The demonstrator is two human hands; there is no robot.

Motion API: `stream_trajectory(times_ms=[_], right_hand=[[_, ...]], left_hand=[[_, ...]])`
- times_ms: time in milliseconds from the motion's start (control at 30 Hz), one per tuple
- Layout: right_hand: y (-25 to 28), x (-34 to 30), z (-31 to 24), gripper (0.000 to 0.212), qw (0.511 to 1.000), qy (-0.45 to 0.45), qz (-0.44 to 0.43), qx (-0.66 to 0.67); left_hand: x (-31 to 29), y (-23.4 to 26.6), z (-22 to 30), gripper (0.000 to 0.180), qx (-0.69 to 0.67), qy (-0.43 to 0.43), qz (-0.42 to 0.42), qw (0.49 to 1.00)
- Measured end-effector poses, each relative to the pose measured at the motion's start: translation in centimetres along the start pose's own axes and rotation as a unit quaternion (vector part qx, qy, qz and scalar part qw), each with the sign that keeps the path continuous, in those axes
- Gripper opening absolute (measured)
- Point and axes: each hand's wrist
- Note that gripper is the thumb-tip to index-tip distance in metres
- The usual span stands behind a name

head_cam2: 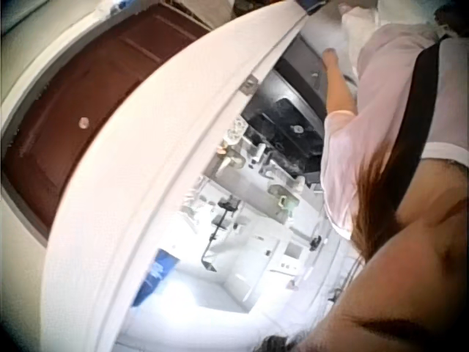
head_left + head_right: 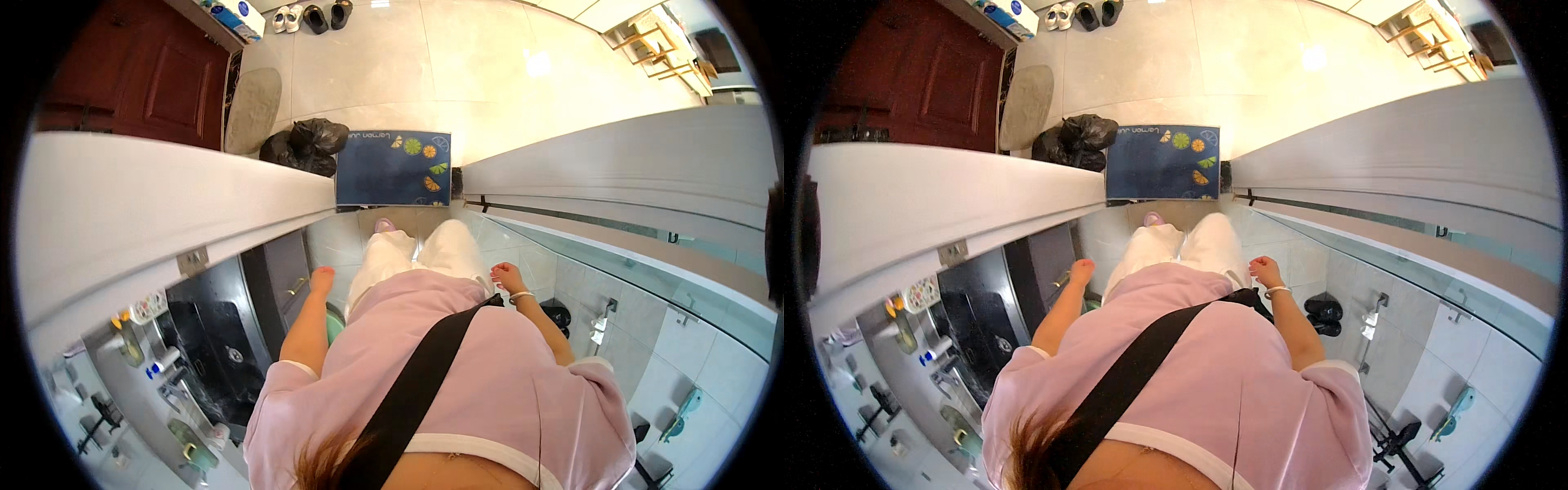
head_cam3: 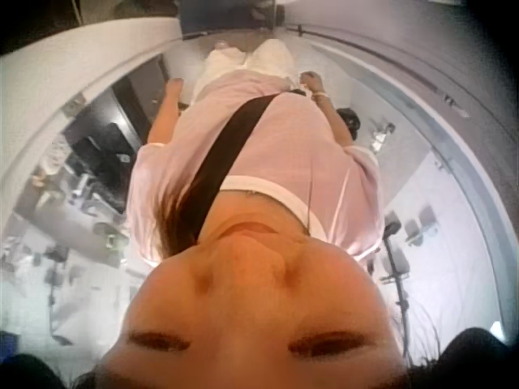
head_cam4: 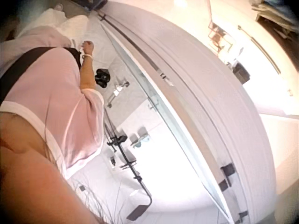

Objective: The person opens a wall-mounted cabinet, then uses a handheld shower head to rinse a pair of black slippers on the bathroom floor. After rinsing, the person washes their hands at the sink and dries them with a towel before walking into the living room.

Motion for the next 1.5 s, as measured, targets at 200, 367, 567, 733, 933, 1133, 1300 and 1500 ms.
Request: stream_trajectory(times_ms=[200, 367, 567, 733, 933, 1133, 1300, 1500], right_hand=[[-2.7, 0.8, -5.3, 0.013, 0.999, -0.045, 0.018, 0.02], [-3.5, 4.3, -10.6, 0.014, 0.998, -0.055, 0.023, 0.016], [-3.5, 11.1, -22.5, 0.013, 0.998, -0.05, 0.003, 0.037], [-3.6, 15.0, -30.4, 0.013, 0.998, -0.026, 0.031, 0.04], [-5.3, 15.5, -34.7, 0.013, 0.995, -0.045, 0.043, 0.077], [-8.0, 13.5, -35.6, 0.013, 0.989, -0.082, 0.05, 0.117], [-9.8, 14.2, -36.3, 0.012, 0.99, -0.067, 0.079, 0.092], [-8.2, 17.6, -40.3, 0.014, 0.994, -0.058, 0.05, 0.08]], left_hand=[[6.3, 1.1, 3.6, 0.022, 0.015, -0.011, -0.047, 0.999], [11.0, 0.6, 10.2, 0.021, 0.02, -0.027, -0.039, 0.999], [16.3, 2.5, 20.3, 0.021, 0.032, -0.03, -0.011, 0.999], [19.7, 3.5, 29.4, 0.02, -0.009, -0.036, -0.018, 0.999], [24.3, 4.7, 35.0, 0.019, -0.002, -0.043, -0.04, 0.998], [30.2, 8.5, 40.4, 0.017, 0.1, -0.115, -0.042, 0.987], [32.2, 10.3, 45.2, 0.017, 0.117, -0.124, -0.015, 0.985], [32.7, 9.4, 46.4, 0.018, 0.076, -0.098, -0.02, 0.992]])
Point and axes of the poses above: each hand's wrist, its own x-axis towards the middle knuckle, its own y-axis out of the back of the hand, z = x × y, and after that the axes turned 9 degrees about z, right-handed
